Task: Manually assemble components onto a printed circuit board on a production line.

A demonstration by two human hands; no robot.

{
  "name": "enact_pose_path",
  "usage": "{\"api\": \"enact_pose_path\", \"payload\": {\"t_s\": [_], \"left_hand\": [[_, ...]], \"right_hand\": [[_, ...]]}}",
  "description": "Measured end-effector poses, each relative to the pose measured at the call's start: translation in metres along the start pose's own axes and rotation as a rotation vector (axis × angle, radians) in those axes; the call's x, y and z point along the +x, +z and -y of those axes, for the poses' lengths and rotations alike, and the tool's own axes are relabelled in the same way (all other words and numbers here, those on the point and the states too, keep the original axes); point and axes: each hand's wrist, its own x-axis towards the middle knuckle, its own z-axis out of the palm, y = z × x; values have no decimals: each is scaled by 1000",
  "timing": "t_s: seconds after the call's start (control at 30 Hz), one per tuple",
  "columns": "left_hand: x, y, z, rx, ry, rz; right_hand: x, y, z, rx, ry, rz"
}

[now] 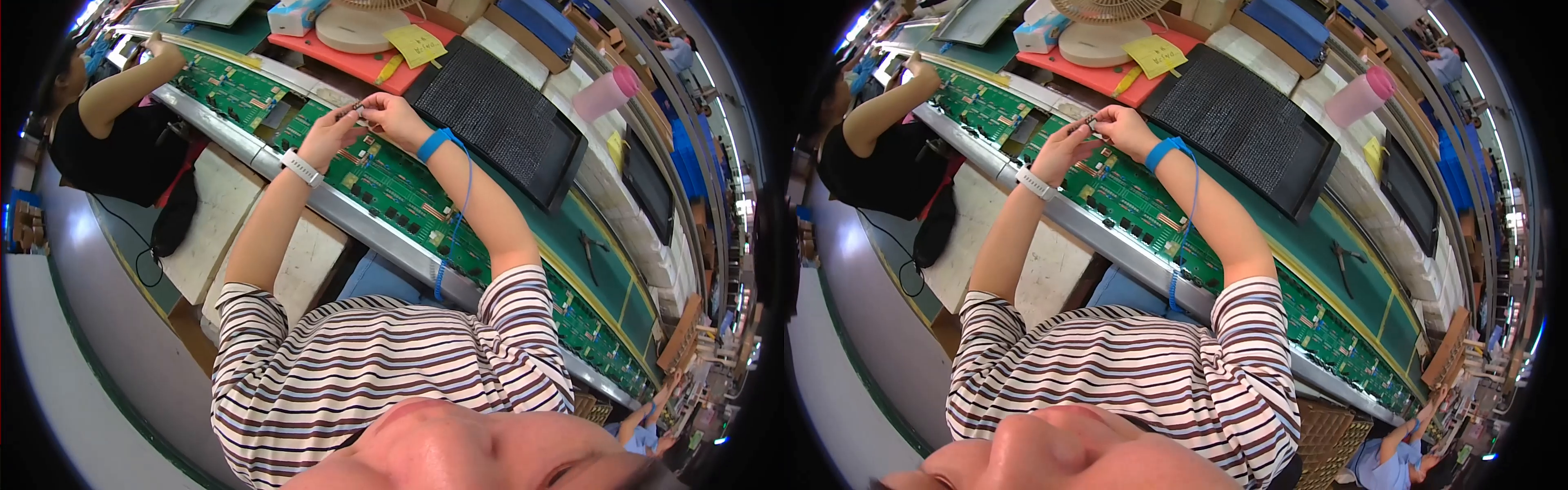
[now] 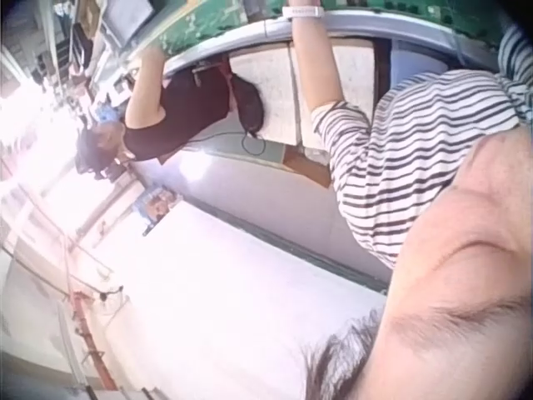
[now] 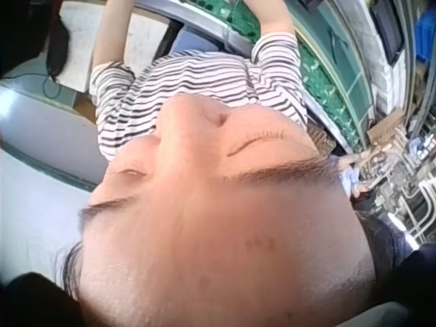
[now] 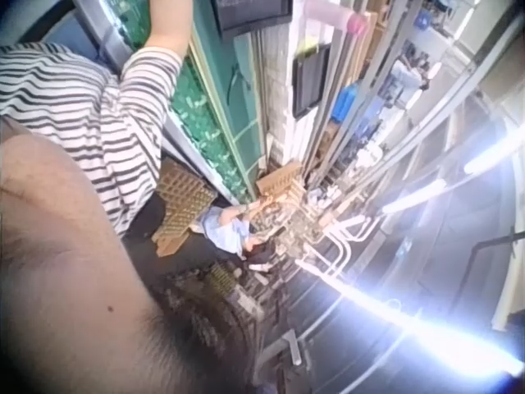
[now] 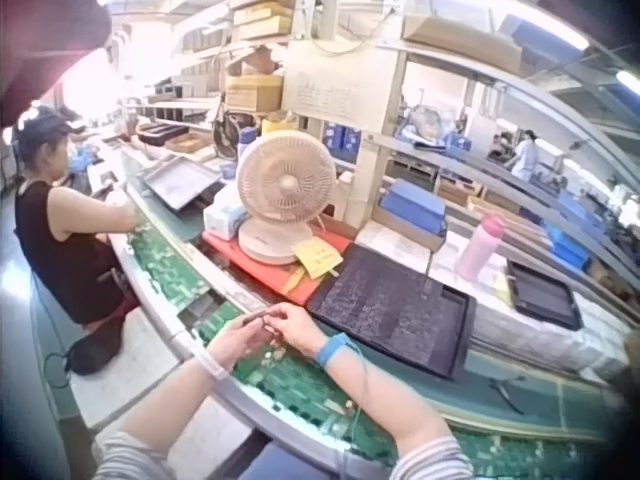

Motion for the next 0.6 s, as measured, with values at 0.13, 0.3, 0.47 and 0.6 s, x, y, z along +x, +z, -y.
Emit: {"api": "enact_pose_path", "payload": {"t_s": [0.13,0.3,0.47,0.6], "left_hand": [[1,-7,-3,137,102,-91],[-5,-11,9,512,348,-234],[-14,-7,19,674,378,-224],[-22,-12,28,869,435,-220]], "right_hand": [[19,-21,-20,-466,-123,-101],[12,-10,-12,-944,-212,-89],[7,1,-14,-1221,-351,-114],[4,15,-11,-1317,-367,-140]]}}
